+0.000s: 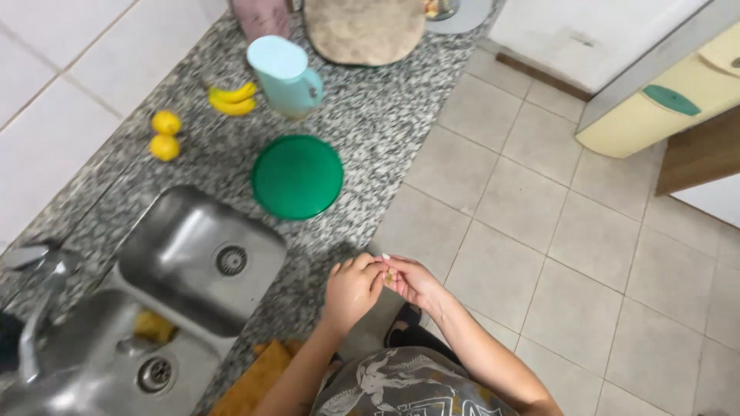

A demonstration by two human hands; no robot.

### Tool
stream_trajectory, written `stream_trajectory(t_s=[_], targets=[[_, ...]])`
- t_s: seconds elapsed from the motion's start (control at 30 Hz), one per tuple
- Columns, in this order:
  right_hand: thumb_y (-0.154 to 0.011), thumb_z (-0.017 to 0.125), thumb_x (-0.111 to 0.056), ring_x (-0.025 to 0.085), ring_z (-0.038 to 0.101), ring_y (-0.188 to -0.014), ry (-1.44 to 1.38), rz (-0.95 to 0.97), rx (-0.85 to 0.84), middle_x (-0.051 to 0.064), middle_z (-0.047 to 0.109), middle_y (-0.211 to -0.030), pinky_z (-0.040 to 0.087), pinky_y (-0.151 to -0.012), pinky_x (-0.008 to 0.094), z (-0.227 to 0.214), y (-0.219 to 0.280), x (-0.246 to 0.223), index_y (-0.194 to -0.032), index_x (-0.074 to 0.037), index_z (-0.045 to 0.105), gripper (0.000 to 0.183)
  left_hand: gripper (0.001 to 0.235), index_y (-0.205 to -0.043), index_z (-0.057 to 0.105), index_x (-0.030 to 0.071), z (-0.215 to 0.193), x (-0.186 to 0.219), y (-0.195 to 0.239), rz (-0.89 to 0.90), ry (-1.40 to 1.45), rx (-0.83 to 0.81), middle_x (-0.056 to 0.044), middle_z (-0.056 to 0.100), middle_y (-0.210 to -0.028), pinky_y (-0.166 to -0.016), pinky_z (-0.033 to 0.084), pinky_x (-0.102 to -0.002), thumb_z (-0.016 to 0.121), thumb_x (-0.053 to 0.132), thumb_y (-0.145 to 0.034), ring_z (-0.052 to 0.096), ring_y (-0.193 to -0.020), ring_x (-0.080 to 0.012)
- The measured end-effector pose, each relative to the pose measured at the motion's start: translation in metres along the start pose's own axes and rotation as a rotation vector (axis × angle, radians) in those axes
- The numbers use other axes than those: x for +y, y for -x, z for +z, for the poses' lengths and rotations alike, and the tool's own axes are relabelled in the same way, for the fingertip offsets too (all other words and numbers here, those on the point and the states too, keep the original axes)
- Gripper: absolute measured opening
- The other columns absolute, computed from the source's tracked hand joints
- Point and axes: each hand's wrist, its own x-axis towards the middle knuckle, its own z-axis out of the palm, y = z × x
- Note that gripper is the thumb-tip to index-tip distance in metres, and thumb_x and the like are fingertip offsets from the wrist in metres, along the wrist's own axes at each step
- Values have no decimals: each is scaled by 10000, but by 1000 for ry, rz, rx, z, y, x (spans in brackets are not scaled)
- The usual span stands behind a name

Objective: The person washes a plate, a colander, and a glass using a sponge and running water in a double-basin sink. They place the cleaned items into a dish rack. Afterwards, they pick up lemons, bananas, and a jar from the counter and store them inside the refrigerator.

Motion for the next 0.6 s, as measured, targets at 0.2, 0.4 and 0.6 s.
stream_trajectory(t_s=[0.2,0.4,0.6], targets=[[-864,645,-176,184,669,-840,-186,-172,186,132,674,-922,567,-781,303,-118,46,-130,-1055,-7,640,255,174,-999,686,154,44,67,-120,-38,140,-242,-14,645,-885,-670,500,-307,600,180,-849,658,-800,-208],[-881,621,-220,163,673,-871,-435,-424,352,95,694,-909,538,-845,302,-232,82,-182,-1029,-37,665,240,171,-1021,675,186,114,98,-190,-7,201,-591,-28,666,-886,-693,540,-320,598,201,-870,668,-817,-214],[-881,612,-200,202,682,-866,-817,-543,604,136,689,-941,565,-790,296,-321,106,-118,-1038,-14,661,249,206,-1056,675,170,213,159,-284,334,156,-979,-66,682,-931,-703,536,-388,555,195,-890,663,-844,-271]])
